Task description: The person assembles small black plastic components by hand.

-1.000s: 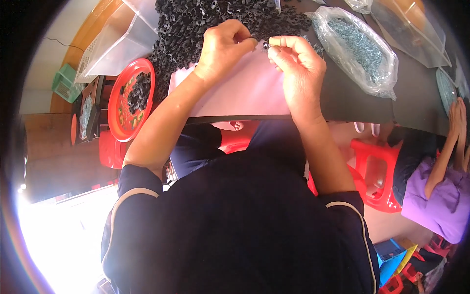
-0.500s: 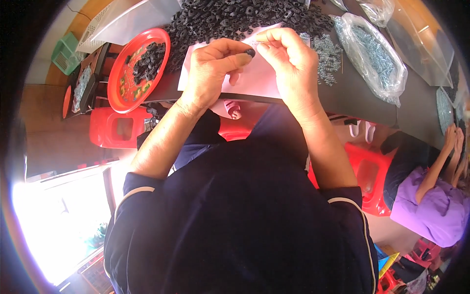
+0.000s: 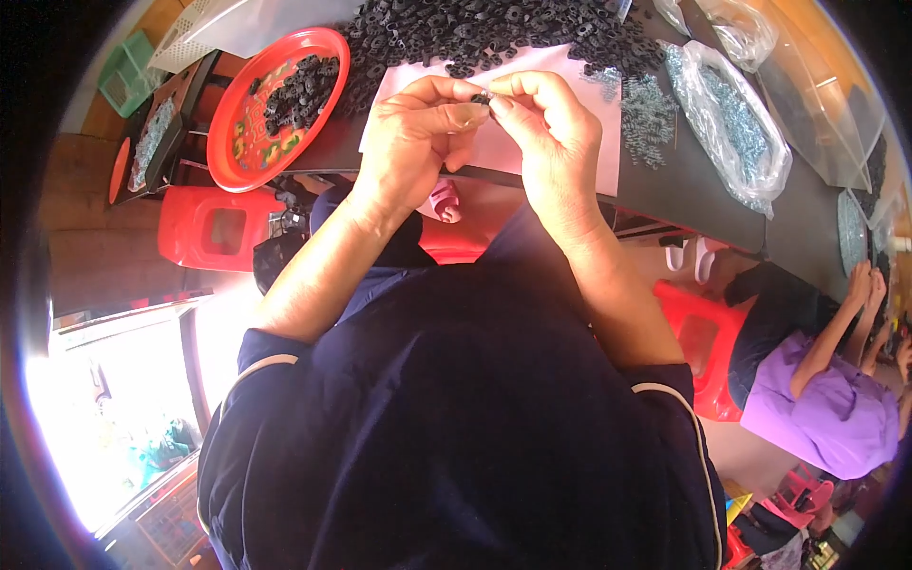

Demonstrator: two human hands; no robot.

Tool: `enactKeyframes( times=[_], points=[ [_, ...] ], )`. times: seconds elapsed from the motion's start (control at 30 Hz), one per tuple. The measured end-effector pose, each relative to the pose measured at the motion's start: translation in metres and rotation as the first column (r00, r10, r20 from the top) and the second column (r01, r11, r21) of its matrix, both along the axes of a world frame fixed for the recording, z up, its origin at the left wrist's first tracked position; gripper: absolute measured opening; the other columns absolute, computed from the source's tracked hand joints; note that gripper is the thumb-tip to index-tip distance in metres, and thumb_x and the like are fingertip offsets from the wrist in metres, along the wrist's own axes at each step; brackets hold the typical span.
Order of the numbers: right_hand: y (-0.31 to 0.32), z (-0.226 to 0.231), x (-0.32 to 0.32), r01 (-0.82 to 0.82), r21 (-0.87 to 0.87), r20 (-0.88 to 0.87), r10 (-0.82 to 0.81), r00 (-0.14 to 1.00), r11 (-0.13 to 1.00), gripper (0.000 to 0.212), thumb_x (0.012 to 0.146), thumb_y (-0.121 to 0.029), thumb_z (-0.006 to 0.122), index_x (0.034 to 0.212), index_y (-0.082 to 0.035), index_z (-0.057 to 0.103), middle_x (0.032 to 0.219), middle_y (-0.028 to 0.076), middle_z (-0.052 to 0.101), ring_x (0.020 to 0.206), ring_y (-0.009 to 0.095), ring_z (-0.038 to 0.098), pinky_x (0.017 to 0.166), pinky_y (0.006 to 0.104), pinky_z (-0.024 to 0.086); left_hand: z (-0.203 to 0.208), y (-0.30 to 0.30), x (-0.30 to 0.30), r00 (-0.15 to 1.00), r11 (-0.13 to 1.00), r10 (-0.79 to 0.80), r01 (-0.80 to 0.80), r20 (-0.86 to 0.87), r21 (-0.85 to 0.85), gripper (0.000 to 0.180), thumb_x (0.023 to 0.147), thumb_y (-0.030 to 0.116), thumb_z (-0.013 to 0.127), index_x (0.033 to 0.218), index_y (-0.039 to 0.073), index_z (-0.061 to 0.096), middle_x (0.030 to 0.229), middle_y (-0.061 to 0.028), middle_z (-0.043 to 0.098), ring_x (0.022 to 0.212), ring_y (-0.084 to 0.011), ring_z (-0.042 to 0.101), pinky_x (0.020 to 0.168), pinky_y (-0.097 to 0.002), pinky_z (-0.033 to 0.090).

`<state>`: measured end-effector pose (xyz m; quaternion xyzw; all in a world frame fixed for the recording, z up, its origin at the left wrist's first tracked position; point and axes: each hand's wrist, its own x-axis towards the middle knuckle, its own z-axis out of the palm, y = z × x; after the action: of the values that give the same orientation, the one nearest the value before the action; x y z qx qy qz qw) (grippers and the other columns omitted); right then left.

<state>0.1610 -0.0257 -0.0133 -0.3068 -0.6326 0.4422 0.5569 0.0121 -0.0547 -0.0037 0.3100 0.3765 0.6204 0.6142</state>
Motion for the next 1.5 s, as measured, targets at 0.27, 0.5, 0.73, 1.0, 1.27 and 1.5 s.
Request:
enactKeyframes(
  times=[0.27,0.5,0.73,1.0,1.27,1.5],
  points=[
    [0.011,0.022,0.009,-0.089,0.251,0.295,0.011,0.955,0.964,0.01,0.089,-0.001,0.065,0.098,0.002,0.063,0.089,0.007,0.069,0.081,0.012,0.065,0.075,0.0253,0.052,0.005,-0.006,-0.01,0.942,0.998,0.044,-0.028,-0.332,0.054,0.015,0.081,-0.002,0.07,0.094,-0.005,0.064,0.074,-0.0073,0.066,0.055,-0.0062,0.054,0.044,-0.0191,0.036],
    [0.016,0.023,0.011,-0.231,0.373,0.494,0.019,0.87,0.899,0.009,0.087,0.001,0.063,0.096,0.001,0.065,0.088,0.01,0.064,0.079,0.021,0.066,0.069,0.0293,0.052,-0.001,-0.01,-0.012,0.863,0.993,0.048,0.014,-0.502,0.118,0.013,0.079,0.0,0.073,0.091,-0.003,0.068,0.07,-0.0015,0.062,0.054,-0.0012,0.046,0.046,-0.017,0.032],
    [0.007,0.009,-0.004,-0.17,0.42,0.391,-0.009,0.92,0.891,0.012,0.089,-0.002,0.064,0.1,0.001,0.067,0.092,0.01,0.064,0.08,0.02,0.065,0.068,0.0286,0.051,-0.004,-0.009,-0.022,0.903,0.997,0.062,-0.038,-0.426,0.065,0.012,0.08,0.001,0.073,0.09,-0.003,0.068,0.067,0.0006,0.06,0.052,-0.0014,0.045,0.045,-0.0178,0.031],
    [0.092,0.016,-0.005,0.086,0.471,0.725,-0.441,0.529,0.878,0.008,0.085,-0.015,0.065,0.09,-0.013,0.071,0.088,0.005,0.072,0.08,0.028,0.069,0.07,0.0398,0.053,-0.01,0.012,-0.026,0.855,0.983,0.165,-0.106,-0.491,0.147,0.012,0.082,0.005,0.074,0.09,-0.001,0.068,0.07,0.001,0.061,0.054,-0.0021,0.048,0.045,-0.0176,0.035],
    [0.099,0.004,-0.015,0.021,0.562,0.777,-0.536,0.33,0.827,0.007,0.083,-0.019,0.068,0.087,-0.014,0.069,0.085,0.006,0.068,0.079,0.03,0.067,0.069,0.0444,0.052,-0.016,0.009,-0.027,0.849,0.983,0.153,-0.078,-0.505,0.167,0.015,0.081,0.006,0.075,0.093,-0.001,0.069,0.072,0.001,0.063,0.061,-0.0025,0.052,0.05,-0.0175,0.039],
    [0.107,-0.006,-0.006,-0.066,0.559,0.737,-0.459,0.496,0.826,0.004,0.083,-0.016,0.066,0.085,-0.013,0.068,0.086,0.005,0.066,0.08,0.03,0.066,0.069,0.0446,0.051,-0.014,0.009,-0.026,0.832,0.98,0.166,-0.079,-0.53,0.183,0.016,0.083,0.007,0.074,0.096,-0.001,0.069,0.073,0.001,0.063,0.061,-0.0021,0.052,0.051,-0.0179,0.04]
  ],
)
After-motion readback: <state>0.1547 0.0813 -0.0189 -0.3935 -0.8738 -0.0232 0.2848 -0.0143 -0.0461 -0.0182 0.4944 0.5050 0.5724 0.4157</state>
